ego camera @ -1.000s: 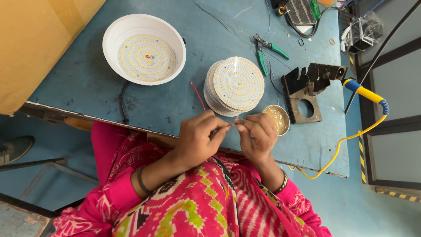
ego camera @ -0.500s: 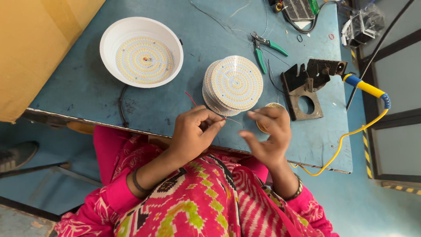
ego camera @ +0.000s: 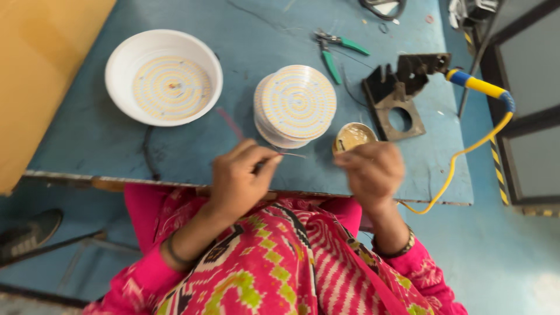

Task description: The person twists two wires together, applies flux from a small tin, and then uses a soldering iron to solder the joint. The person works at a blue table with LED light modules and tools nearby.

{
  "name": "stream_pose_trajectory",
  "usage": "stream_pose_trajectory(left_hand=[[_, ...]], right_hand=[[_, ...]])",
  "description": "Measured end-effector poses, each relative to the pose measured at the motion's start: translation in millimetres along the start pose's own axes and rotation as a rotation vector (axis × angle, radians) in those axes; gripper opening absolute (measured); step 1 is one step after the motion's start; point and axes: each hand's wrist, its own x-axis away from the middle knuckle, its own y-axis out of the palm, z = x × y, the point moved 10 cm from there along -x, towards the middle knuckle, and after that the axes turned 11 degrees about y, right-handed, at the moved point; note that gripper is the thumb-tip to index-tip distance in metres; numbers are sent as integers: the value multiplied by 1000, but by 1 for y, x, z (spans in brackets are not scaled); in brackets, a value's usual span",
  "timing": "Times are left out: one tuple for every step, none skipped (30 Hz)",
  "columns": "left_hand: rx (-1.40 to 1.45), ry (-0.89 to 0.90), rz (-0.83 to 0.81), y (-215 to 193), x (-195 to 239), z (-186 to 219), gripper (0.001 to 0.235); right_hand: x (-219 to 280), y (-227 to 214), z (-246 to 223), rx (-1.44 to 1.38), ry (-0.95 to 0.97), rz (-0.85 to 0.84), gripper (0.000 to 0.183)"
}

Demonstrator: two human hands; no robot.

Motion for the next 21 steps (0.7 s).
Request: stream_pose_trajectory(left_hand=[[-27, 2, 7, -4, -2, -2, 9], [-9, -40, 6, -6, -1, -7, 9], [9, -82, 4, -7, 0, -13, 9], [24, -129, 1, -5, 3, -17, 10], [56, -142, -11, 0, 5, -17, 9], [79, -155, -19, 4, 7, -16, 8], [103, -167, -26, 8, 8, -16, 7], [113, -143, -38, 12, 7, -12, 6], [124, -119, -50, 16, 6, -7, 6], [126, -99, -58, 18, 6, -3, 7], [146, -93, -75, 21, 6, 0, 8], [163, -88, -88, 22, 6, 2, 9], [180, -82, -101, 23, 6, 4, 10], [167, -48, -101, 21, 5, 9, 11], [153, -13, -102, 20, 4, 13, 12], [140, 21, -104, 18, 3, 17, 13], [122, 39, -118, 18, 3, 20, 15], [106, 57, -136, 18, 3, 23, 16], [91, 75, -155, 18, 2, 26, 18], [62, 100, -166, 18, 1, 29, 18], [34, 125, -177, 18, 1, 32, 18]], right_hand=[[5, -11, 29, 24, 174, 34, 17], [14, -24, 58, 49, 346, 69, 19], [27, -34, 83, 72, 517, 108, 21], [36, -31, 95, -27, 559, 47, 44], [45, -25, 105, -127, 599, -13, 69], [52, -15, 113, -237, 632, -72, 95], [61, -8, 117, -219, 666, -124, 105], [69, 6, 118, -213, 696, -180, 116], [76, 17, 119, -207, 726, -237, 128], [79, 24, 118, -214, 735, -234, 129], [81, 30, 117, -221, 743, -232, 130], [81, 36, 116, -230, 748, -232, 132], [82, 39, 119, -245, 777, -208, 132], [82, 40, 121, -261, 803, -184, 131], [82, 39, 124, -276, 830, -161, 131], [80, 40, 125, -282, 820, -152, 130], [79, 41, 125, -288, 810, -144, 129], [79, 41, 124, -293, 804, -133, 128], [77, 41, 123, -303, 781, -123, 126], [77, 40, 119, -308, 763, -108, 124], [77, 38, 115, -313, 745, -94, 122]])
